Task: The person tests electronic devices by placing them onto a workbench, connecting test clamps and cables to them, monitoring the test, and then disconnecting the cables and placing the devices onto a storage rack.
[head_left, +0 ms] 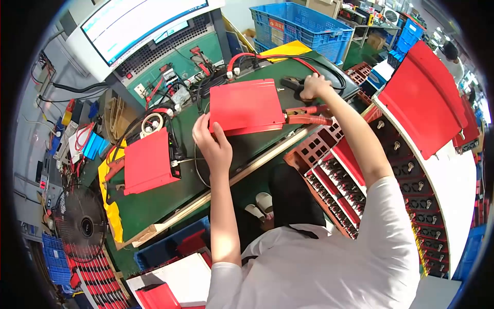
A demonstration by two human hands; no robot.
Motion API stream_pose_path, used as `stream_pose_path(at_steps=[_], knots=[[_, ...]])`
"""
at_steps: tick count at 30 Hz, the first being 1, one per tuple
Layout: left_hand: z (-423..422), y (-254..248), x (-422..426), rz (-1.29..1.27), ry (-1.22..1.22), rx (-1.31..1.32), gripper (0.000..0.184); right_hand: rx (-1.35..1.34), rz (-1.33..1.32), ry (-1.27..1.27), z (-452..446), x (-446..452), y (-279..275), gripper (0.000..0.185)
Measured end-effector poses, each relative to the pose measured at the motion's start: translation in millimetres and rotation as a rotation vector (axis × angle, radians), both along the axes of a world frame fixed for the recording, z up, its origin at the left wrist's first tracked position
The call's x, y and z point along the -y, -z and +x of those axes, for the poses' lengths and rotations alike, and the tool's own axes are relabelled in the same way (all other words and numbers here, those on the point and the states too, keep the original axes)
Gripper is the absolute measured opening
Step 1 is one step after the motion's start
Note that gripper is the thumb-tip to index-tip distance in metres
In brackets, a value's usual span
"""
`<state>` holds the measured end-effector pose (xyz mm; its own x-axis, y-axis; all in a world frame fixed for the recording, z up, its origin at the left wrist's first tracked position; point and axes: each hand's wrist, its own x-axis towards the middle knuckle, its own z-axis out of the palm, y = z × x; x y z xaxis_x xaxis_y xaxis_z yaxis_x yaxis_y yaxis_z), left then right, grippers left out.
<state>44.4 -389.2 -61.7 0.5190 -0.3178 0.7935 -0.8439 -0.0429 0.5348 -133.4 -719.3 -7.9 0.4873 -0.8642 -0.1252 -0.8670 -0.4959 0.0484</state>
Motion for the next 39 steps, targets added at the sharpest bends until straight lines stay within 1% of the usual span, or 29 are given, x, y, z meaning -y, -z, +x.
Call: stream_pose_path(at_steps=[2, 3, 6, 7, 10, 11, 14, 15, 18, 21, 23, 26, 30, 35, 38, 39], knots=[[4, 4, 0, 0.001, 0.010, -0.025, 0.039, 0.077, -0.120, 0.022, -2, -1, 6, 0.083], [5, 5, 0, -0.011, 0.015, -0.041, 0.039, 0.108, -0.221, -0.022, -9, -4, 7, 0.073], [6, 8, 3, -0.024, 0.016, -0.071, 0.041, 0.273, -0.329, -0.276, -28, 26, 20, 0.064], [6, 9, 3, -0.024, 0.014, -0.079, 0.042, 0.330, -0.405, -0.345, -33, 29, 23, 0.060], [6, 10, 5, -0.014, -0.013, -0.119, 0.044, 0.351, -0.513, -0.464, -42, 23, 21, 0.056], [7, 10, 4, -0.007, 0.009, -0.164, 0.049, 0.369, -0.517, -0.476, -42, 18, 19, 0.050], [8, 13, 6, 0.009, 0.021, -0.280, 0.056, 0.276, -0.453, -0.505, -35, 8, 12, 0.045], [10, 13, 5, 0.066, 0.026, -0.303, 0.065, 0.282, -0.463, -0.500, -35, 8, 13, 0.046], [11, 14, 7, 0.067, 0.089, -0.464, 0.071, 0.251, -0.448, -0.509, -31, 9, 18, 0.047], [12, 12, 7, 0.075, 0.145, -0.543, 0.077, 0.252, -0.437, -0.515, -27, 10, 21, 0.046], [15, 17, 9, 0.079, 0.178, -0.536, 0.077, 0.271, -0.475, -0.531, -25, 12, 25, 0.045], [19, 17, 10, 0.065, 0.219, -0.556, 0.076, 0.255, -0.437, -0.526, -25, 9, 20, 0.045], [21, 18, 9, 0.032, 0.299, -0.596, 0.075, 0.246, -0.454, -0.525, -24, 6, 17, 0.046], [26, 25, 8, 0.046, 0.230, -0.568, 0.078, 0.218, -0.413, -0.528, -14, 6, 19, 0.047], [30, 31, 4, 0.062, 0.190, -0.552, 0.081, 0.291, -0.452, -0.535, -10, 8, 25, 0.047], [28, 29, 0, 0.078, 0.179, -0.552, 0.081, 0.269, -0.429, -0.516, -9, 6, 22, 0.047]])
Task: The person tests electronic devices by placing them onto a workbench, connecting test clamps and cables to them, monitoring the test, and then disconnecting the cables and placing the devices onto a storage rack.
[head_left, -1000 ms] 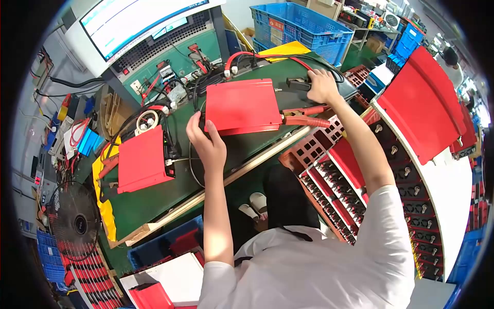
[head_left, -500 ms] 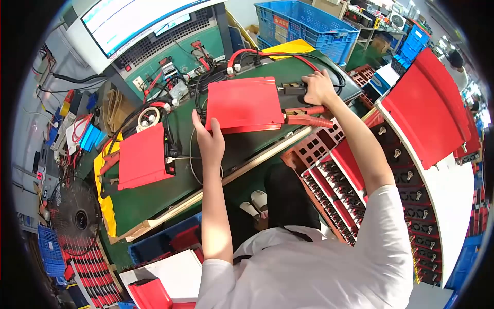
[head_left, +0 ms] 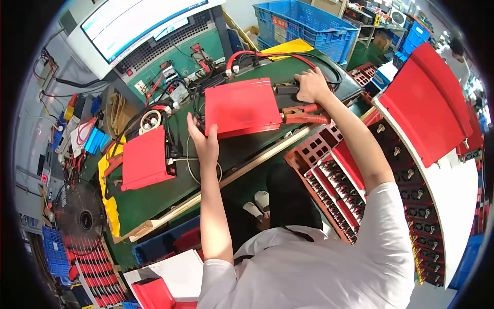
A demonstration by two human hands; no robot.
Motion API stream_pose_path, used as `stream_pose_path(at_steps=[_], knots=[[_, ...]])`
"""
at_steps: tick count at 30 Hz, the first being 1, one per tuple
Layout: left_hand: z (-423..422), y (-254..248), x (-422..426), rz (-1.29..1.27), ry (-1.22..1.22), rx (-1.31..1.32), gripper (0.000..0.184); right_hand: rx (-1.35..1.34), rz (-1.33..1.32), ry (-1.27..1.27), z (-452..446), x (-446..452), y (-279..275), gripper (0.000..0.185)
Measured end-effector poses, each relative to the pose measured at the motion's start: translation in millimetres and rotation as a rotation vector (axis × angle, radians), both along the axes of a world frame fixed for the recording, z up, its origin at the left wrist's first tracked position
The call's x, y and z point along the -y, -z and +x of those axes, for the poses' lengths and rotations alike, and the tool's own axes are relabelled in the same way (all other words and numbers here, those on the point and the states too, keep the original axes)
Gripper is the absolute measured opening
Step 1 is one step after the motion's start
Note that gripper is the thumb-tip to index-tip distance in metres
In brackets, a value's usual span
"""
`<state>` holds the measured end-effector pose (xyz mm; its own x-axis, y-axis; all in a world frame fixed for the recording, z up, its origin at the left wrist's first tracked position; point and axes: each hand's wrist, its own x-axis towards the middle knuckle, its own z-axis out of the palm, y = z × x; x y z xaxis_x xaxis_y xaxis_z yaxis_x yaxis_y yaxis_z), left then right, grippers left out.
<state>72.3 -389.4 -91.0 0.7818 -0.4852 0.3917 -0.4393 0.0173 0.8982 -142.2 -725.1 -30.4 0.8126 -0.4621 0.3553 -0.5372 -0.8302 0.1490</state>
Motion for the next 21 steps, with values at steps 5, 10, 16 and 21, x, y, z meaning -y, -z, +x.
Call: stream_pose_path(at_steps=[5, 10, 16, 21], knots=[[-2, -9, 2, -0.081, -0.086, -0.073, 0.065, 0.061, -0.038, 0.074, -2, 9, -10, 0.048], [-6, -5, 4, -0.131, -0.063, 0.093, 0.029, 0.255, -0.044, 0.384, -11, 39, -4, 0.058], [-31, -28, -3, -0.077, -0.009, 0.160, 0.023, 0.269, 0.111, 0.259, 4, 24, -37, 0.065], [-38, -58, -39, 0.034, -0.099, 0.371, 0.025, 0.367, 0.289, -0.243, 7, -96, -103, 0.041]])
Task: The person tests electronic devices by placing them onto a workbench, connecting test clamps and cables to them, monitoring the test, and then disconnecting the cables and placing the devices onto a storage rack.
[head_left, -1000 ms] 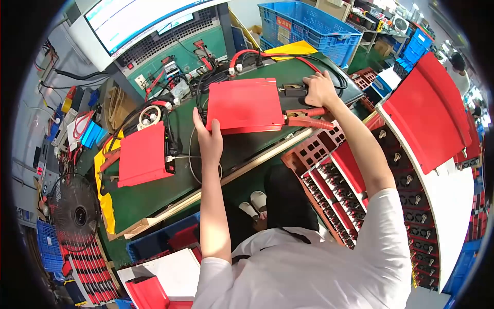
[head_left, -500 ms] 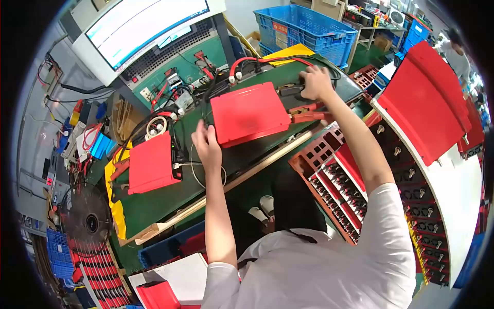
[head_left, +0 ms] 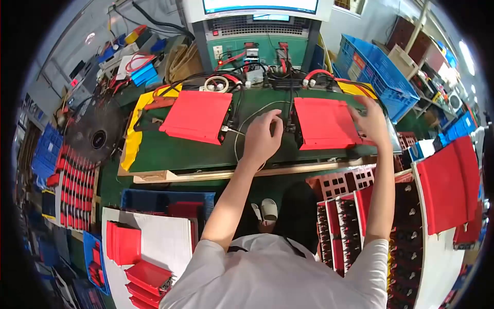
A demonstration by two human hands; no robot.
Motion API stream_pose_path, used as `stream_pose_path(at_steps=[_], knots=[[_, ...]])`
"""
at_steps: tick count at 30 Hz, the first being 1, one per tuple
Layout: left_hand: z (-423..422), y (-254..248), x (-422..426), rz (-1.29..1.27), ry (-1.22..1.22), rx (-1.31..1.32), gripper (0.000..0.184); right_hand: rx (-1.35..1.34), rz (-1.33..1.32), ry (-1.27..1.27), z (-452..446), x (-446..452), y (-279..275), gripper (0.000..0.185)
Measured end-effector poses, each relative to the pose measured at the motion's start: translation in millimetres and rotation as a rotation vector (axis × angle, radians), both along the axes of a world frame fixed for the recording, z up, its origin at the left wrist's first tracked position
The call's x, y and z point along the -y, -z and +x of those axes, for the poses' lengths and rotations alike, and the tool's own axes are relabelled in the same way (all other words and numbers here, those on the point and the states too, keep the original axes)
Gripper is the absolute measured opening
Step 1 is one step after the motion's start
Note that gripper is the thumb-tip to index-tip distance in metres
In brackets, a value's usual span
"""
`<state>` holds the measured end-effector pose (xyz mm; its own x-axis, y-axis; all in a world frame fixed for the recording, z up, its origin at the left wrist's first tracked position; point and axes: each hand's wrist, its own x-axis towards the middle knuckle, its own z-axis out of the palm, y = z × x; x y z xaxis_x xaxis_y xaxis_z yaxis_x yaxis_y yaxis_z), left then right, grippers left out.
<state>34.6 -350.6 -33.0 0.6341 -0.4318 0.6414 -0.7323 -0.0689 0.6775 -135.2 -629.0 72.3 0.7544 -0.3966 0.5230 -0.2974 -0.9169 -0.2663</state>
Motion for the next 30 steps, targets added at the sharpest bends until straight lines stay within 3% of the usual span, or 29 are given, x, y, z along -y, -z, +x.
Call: stream_pose_path(at_steps=[3, 7, 10, 13, 16, 20, 30], knots=[[-1, -22, -40, -0.031, -0.098, 0.161, 0.026, 0.009, -0.025, -0.212, -7, -79, -21, 0.035], [-4, -35, -96, 0.133, -0.384, 0.246, 0.038, 0.028, 0.024, -0.393, -22, -160, -29, 0.031], [4, -19, -123, 0.318, -0.529, 0.253, 0.058, 0.054, 0.154, -0.495, -7, -185, -11, 0.030], [8, 9, -135, 0.471, -0.510, 0.193, 0.064, 0.228, 0.213, -0.606, 47, -200, 29, 0.028], [12, 21, -135, 0.489, -0.506, 0.232, 0.066, 0.147, 0.203, -0.658, 101, -219, 57, 0.025], [14, 23, -134, 0.452, -0.495, 0.249, 0.066, 0.160, 0.060, -0.573, 160, -243, 107, 0.026], [15, 27, -131, 0.445, -0.529, 0.266, 0.064, 0.031, -0.178, -0.430, 180, -253, 124, 0.017]])
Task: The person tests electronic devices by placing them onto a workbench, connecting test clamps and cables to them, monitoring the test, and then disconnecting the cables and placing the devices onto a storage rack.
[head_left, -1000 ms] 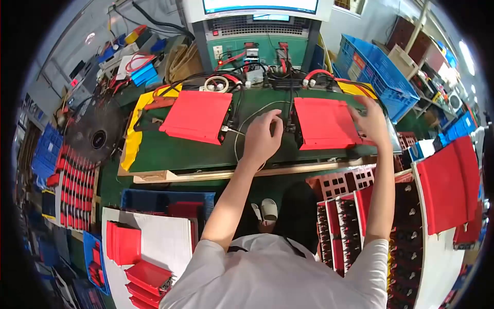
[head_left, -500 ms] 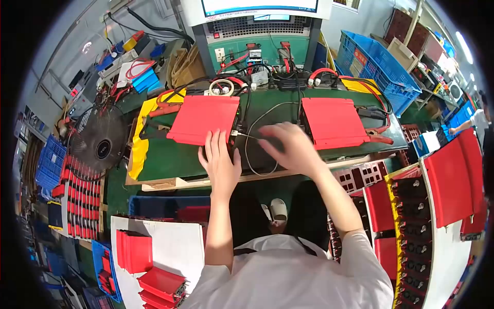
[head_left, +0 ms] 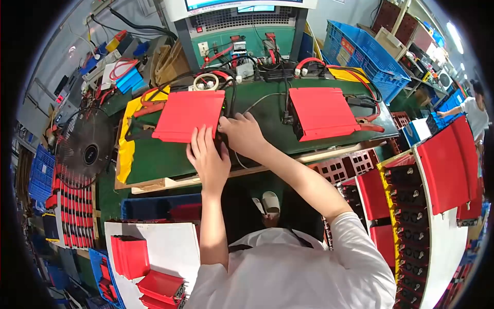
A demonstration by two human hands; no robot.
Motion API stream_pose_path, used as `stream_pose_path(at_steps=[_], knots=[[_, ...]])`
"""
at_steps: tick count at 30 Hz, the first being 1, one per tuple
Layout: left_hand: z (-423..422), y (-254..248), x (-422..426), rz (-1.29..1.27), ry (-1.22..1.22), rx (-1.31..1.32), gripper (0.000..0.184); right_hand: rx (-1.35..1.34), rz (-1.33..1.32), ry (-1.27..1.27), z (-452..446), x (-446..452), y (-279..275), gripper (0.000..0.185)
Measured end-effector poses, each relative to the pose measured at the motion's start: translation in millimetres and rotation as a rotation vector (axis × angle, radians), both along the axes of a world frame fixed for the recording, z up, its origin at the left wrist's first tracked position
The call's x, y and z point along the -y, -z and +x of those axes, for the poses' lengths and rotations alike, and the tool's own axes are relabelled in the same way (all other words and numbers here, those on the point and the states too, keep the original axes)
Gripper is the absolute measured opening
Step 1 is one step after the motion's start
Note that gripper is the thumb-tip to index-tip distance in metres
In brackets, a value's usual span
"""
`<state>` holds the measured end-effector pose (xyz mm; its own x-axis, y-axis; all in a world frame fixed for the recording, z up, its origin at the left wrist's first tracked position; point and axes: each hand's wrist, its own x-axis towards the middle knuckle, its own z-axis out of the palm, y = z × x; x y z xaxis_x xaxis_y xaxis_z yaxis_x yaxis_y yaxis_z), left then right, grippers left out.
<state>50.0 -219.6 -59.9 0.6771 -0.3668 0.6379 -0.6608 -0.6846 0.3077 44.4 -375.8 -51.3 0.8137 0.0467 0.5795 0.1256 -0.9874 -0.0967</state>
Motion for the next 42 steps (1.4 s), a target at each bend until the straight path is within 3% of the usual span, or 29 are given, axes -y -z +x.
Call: stream_pose_path(at_steps=[8, 12, 15, 16, 18, 23, 26, 32, 36, 42], knots=[[-1, -10, -10, 0.044, -0.009, -0.011, 0.059, -0.123, -0.035, 0.031, -20, 17, -14, 0.016], [-9, -17, 2, -0.069, 0.047, 0.014, 0.049, 0.077, 0.200, 0.052, -63, 39, -29, 0.019], [-33, -40, 28, -0.149, 0.205, -0.021, 0.040, -0.052, 0.645, 0.035, -96, 43, -54, 0.021], [-40, -42, 39, -0.171, 0.284, 0.008, 0.038, -0.021, 0.659, 0.061, -102, 46, -50, 0.021], [-46, -39, 60, -0.287, 0.492, -0.198, 0.035, 0.043, 0.684, 0.107, -111, 52, -44, 0.023], [-61, -25, 99, -0.416, 0.531, -0.286, 0.035, 0.104, 0.884, 0.160, -136, 56, -49, 0.017], [-62, -26, 109, -0.523, 0.552, -0.352, 0.029, 0.141, 0.884, 0.144, -144, 58, -45, 0.012], [-19, -13, 125, -0.471, 0.490, -0.440, 0.025, 0.267, 0.404, 0.235, -154, 89, -40, 0.012], [10, 3, 153, -0.445, 0.492, -0.392, 0.024, 0.209, 0.207, 0.336, -155, 108, -15, 0.033], [29, 8, 185, -0.452, 0.559, -0.532, 0.017, 0.182, 0.173, 0.292, -162, 110, -9, 0.039]])
